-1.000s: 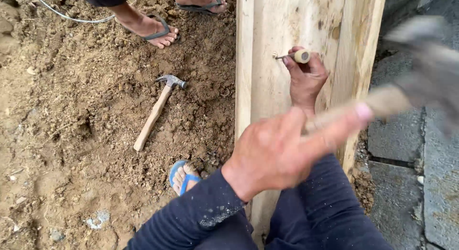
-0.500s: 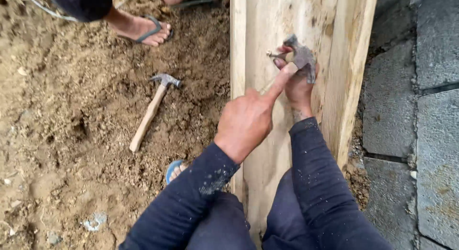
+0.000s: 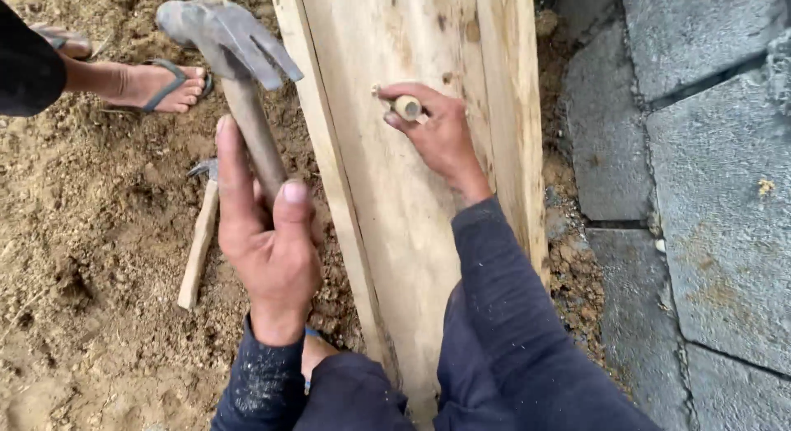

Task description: Hammering nails into a wooden form on a construction site.

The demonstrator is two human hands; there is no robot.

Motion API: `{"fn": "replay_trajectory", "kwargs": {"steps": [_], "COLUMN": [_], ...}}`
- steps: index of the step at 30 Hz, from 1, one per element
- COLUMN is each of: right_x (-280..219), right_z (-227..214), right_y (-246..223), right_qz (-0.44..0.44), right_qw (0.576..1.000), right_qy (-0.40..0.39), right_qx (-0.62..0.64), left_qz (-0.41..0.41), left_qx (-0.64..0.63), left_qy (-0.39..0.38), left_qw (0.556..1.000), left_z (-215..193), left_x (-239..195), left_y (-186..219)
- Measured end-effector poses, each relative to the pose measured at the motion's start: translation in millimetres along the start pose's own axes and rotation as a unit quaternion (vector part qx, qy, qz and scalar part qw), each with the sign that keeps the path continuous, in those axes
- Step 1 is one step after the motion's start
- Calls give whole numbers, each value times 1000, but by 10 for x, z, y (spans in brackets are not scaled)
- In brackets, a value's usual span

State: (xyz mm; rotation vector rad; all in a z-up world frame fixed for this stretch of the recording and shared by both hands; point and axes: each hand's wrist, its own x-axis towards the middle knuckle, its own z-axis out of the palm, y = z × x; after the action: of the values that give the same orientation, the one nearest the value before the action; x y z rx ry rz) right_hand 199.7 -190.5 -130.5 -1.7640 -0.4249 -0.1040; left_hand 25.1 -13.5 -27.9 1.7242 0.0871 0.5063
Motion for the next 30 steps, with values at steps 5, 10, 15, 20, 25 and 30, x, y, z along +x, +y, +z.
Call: {"fn": "replay_trajectory", "kwargs": {"steps": [5, 10, 15, 20, 25, 30], "right_x": [94, 79, 196, 72, 11, -5], "right_z": [145, 120, -272, 182, 217, 245], "right_y": [165, -48, -6, 37, 79, 57], "right_qz": [63, -146, -45, -21, -5, -4], "right_qw": [989, 986, 950, 983, 974, 976], "right_qy": [64, 18, 234, 123, 116, 109], "right_qx": [118, -77, 201, 132, 193, 189], "left_qz": [-27, -12, -4, 106, 50, 46], "left_qx": [-61, -23, -38, 44, 31, 22], "left_qy": [50, 38, 57, 15, -26, -39], "left_qw": [997, 999, 998, 993, 998, 998], "left_z": [-84, -176, -91, -16, -48, -20], "left_x": [39, -31, -29, -49, -30, -31], "left_y": [-29, -70, -102, -163, -111, -24]}}
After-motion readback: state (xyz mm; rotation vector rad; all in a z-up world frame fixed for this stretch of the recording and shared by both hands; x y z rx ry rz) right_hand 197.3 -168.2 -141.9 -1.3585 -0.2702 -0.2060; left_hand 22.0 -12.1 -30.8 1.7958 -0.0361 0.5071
